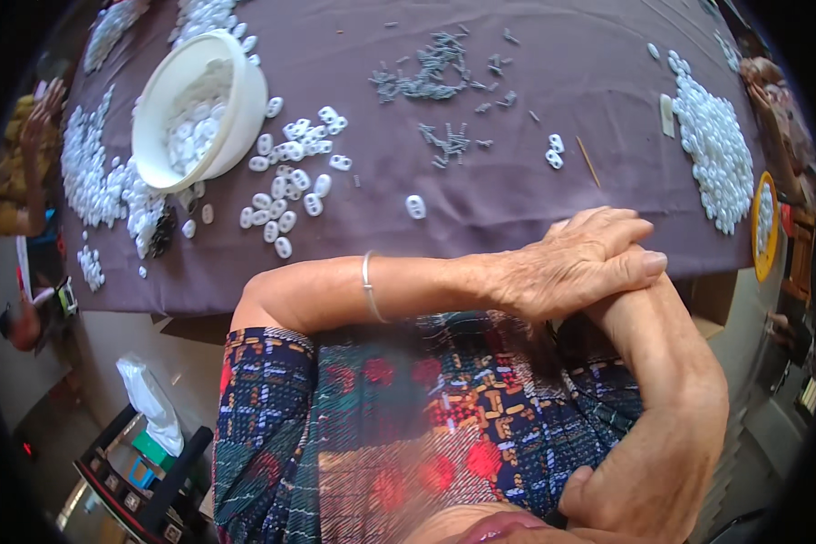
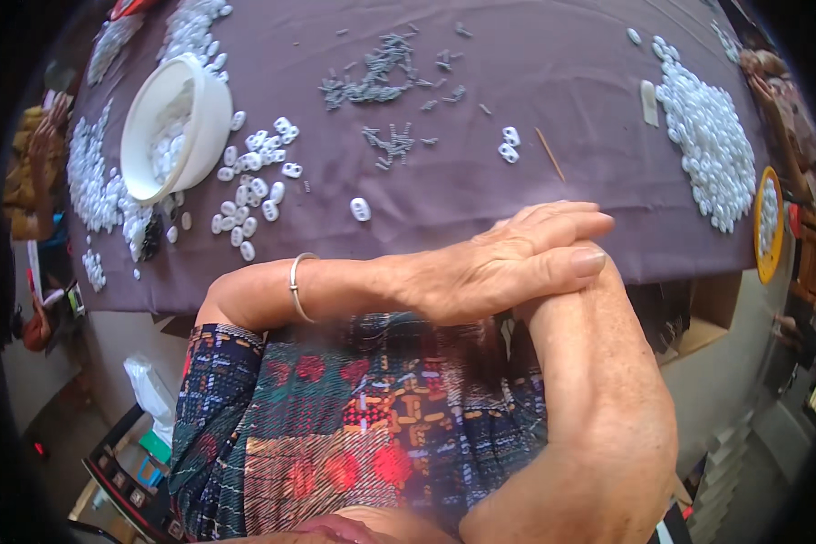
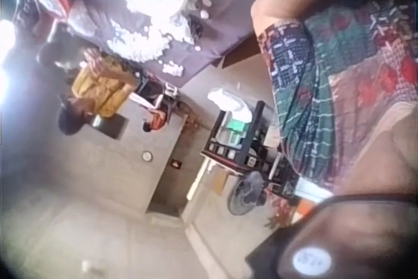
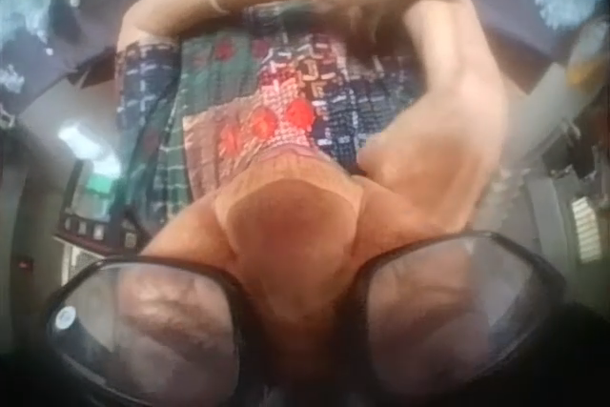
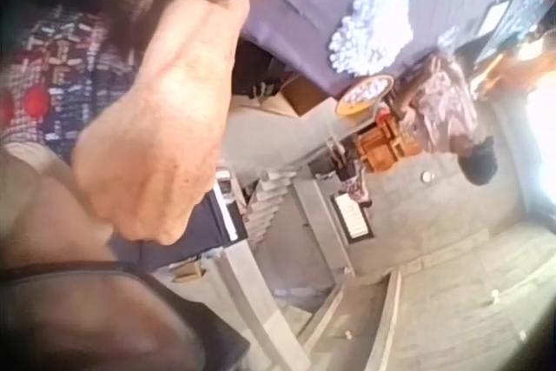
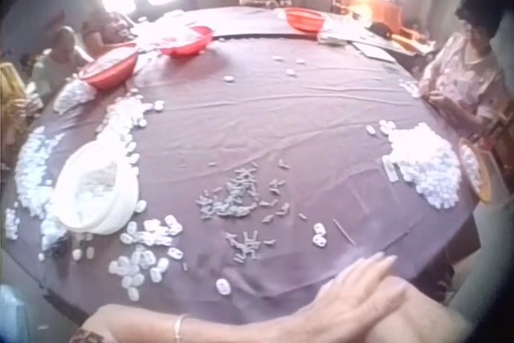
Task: The person assembles small white plastic components with grey connectors by hand at a workshop table.
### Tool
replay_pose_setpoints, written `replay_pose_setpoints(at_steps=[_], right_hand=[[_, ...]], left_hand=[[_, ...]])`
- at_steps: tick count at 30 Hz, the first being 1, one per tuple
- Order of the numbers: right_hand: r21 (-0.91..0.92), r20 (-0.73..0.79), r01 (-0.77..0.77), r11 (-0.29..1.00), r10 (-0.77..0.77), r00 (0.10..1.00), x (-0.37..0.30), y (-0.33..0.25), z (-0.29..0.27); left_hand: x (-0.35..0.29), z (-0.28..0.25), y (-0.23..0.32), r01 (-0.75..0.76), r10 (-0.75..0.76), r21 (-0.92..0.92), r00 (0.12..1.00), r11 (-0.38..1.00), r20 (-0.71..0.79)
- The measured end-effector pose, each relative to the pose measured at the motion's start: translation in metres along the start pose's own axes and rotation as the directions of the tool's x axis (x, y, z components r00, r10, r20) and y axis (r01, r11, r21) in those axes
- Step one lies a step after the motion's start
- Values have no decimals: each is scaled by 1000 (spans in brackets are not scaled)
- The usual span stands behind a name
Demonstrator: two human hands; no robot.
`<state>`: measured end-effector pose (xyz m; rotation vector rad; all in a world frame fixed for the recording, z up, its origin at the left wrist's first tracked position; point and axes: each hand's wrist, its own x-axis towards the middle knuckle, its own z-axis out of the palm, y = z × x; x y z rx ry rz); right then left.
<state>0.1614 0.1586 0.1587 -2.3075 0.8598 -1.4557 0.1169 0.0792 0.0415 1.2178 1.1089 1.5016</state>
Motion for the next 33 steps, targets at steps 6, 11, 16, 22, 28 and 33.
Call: replay_pose_setpoints(at_steps=[6, 11, 16, 22, 28, 33], right_hand=[[165, 213, -71, 984, 35, 976, 14, 21, -13], [-182, 534, 377, 908, -230, 813, 19, 27, -50], [390, 67, -137, 910, 120, 991, -8, 51, -36], [-51, -405, -515, 856, 453, 794, -60, 77, -62], [-214, -812, -974, -68, 566, 139, -114, 140, -76], [-134, -824, -935, -328, 561, -79, -113, 164, -64]], left_hand=[[-27, 4, 29, 261, -261, -15, 965, 965, 20], [-57, -24, 42, 19, 0, -95, 980, 995, 199], [-104, -43, 27, 124, -92, 411, 991, 903, -95], [-128, -63, 9, 251, -23, 657, 942, 711, -335], [-111, -59, -1, 171, 279, 891, 910, 420, -306], [-111, -57, -17, 175, 254, 898, 922, 404, -294]])
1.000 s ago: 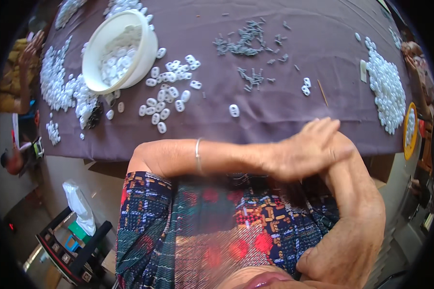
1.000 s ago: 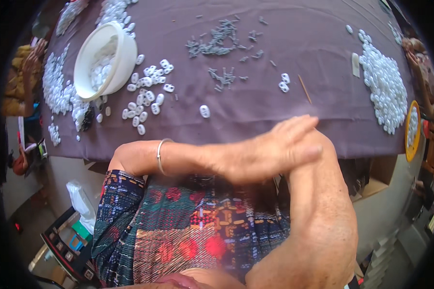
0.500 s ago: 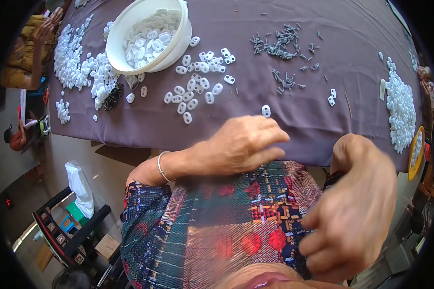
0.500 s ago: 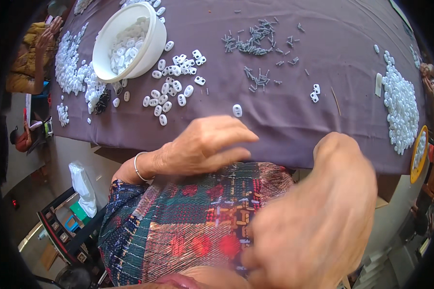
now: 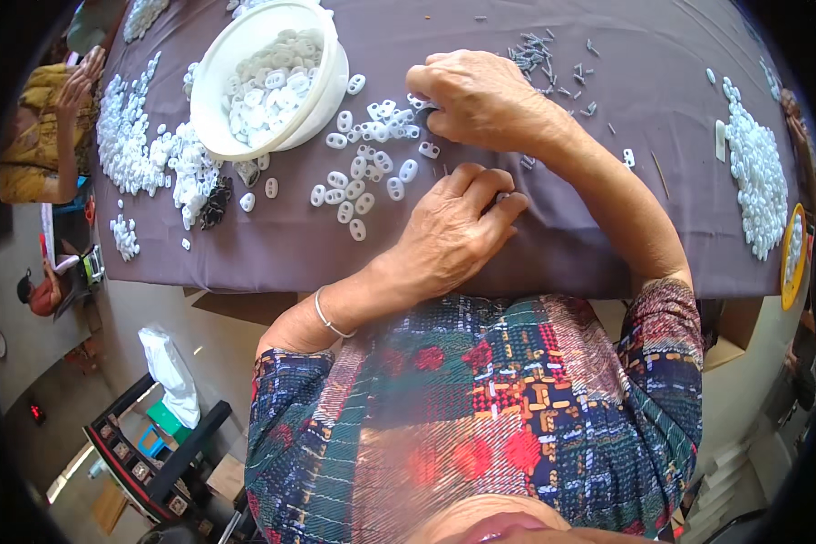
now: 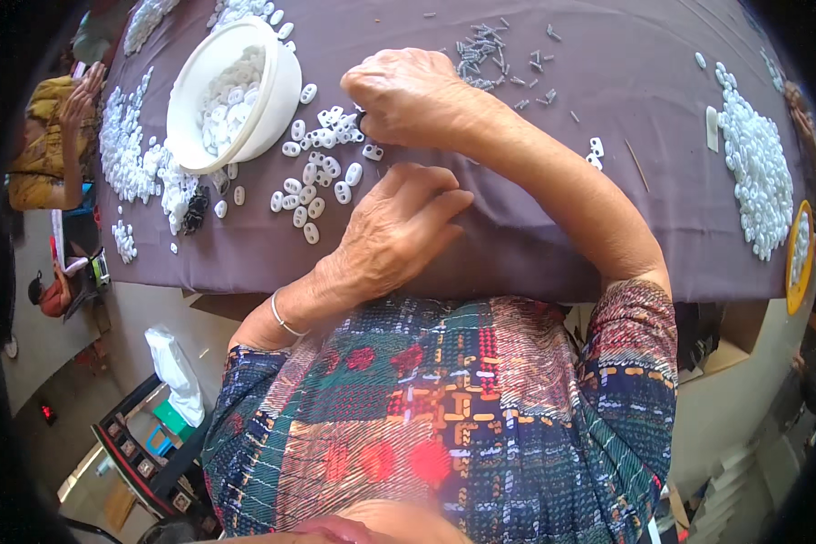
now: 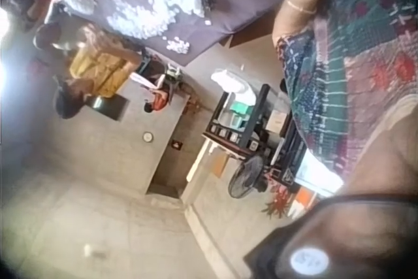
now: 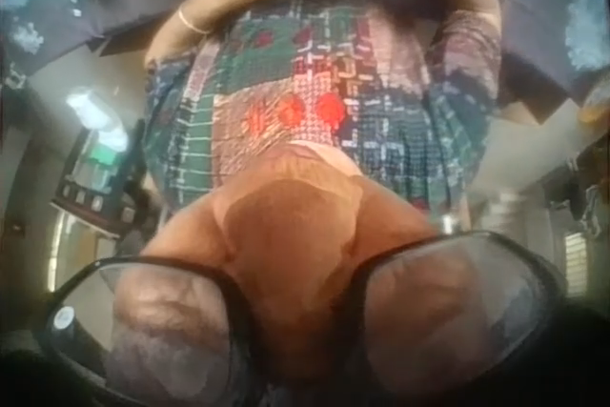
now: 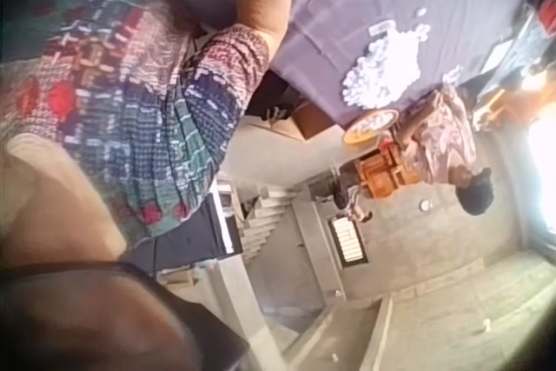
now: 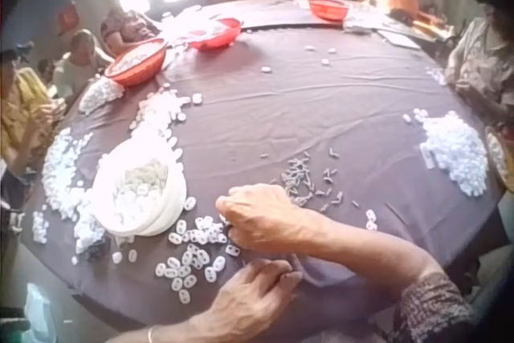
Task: The person assembles small white plastic components with grey connectors by hand at a workshop table.
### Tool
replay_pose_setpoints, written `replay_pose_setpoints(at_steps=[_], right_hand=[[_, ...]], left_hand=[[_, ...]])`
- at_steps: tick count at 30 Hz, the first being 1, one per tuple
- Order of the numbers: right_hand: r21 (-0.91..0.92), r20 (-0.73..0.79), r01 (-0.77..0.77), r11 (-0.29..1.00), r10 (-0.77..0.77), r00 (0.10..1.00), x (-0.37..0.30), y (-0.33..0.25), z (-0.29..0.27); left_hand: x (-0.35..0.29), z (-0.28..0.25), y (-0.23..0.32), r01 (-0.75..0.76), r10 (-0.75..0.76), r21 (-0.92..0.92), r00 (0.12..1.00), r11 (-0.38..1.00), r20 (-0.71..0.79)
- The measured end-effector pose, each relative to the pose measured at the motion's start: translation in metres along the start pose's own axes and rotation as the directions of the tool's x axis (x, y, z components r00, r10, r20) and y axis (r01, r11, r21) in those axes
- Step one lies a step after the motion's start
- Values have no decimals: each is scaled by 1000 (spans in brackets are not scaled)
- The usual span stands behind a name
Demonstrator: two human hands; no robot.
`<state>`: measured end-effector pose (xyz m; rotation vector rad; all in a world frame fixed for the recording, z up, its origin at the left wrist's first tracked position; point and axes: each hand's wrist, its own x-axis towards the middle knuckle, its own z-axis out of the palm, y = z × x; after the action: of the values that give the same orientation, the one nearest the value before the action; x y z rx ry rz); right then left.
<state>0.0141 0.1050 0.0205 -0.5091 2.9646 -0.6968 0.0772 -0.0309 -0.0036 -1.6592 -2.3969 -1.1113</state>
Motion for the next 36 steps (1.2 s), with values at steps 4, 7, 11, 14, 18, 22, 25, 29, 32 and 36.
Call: replay_pose_setpoints(at_steps=[4, 7, 11, 14, 18, 22, 25, 29, 32, 36], right_hand=[[-8, -47, -57, 998, 56, 997, -1, 0, 8], [44, -121, 45, 998, -39, 992, -2, 0, 11], [57, -3, -2, 998, 2, 1000, -5, -4, 6], [45, -113, -4, 999, 9, 994, -18, 7, 0], [164, -306, 250, 954, -191, 933, -38, 40, -13], [455, -152, 135, 880, -73, 986, -68, 44, -40], [836, 314, -325, 443, 100, 944, -79, 43, -52], [837, 268, -328, 438, 195, 944, -92, 37, -49], [904, 273, -314, 290, 175, 946, -95, 38, -46], [903, 253, -297, 310, 174, 952, -98, 39, -38]], left_hand=[[-2, 1, -7, -42, 41, 43, 998, 998, 39], [-3, -3, -6, -2, 0, 44, 1000, 999, 30], [-3, -8, -6, 7, -10, 42, 998, 999, 66], [3, -10, -5, 20, -24, 34, 994, 999, 109], [1, -15, -5, 71, -76, 36, 987, 997, 145], [1, -21, -6, 110, -112, 22, 979, 994, 170], [7, -21, -7, 135, -133, 1, 976, 991, 171], [17, -22, -3, 269, -265, -96, 963, 958, 51], [25, -22, -3, 389, -412, -333, 911, 859, 3], [36, -24, 3, 599, -630, -588, 754, 543, 186]])
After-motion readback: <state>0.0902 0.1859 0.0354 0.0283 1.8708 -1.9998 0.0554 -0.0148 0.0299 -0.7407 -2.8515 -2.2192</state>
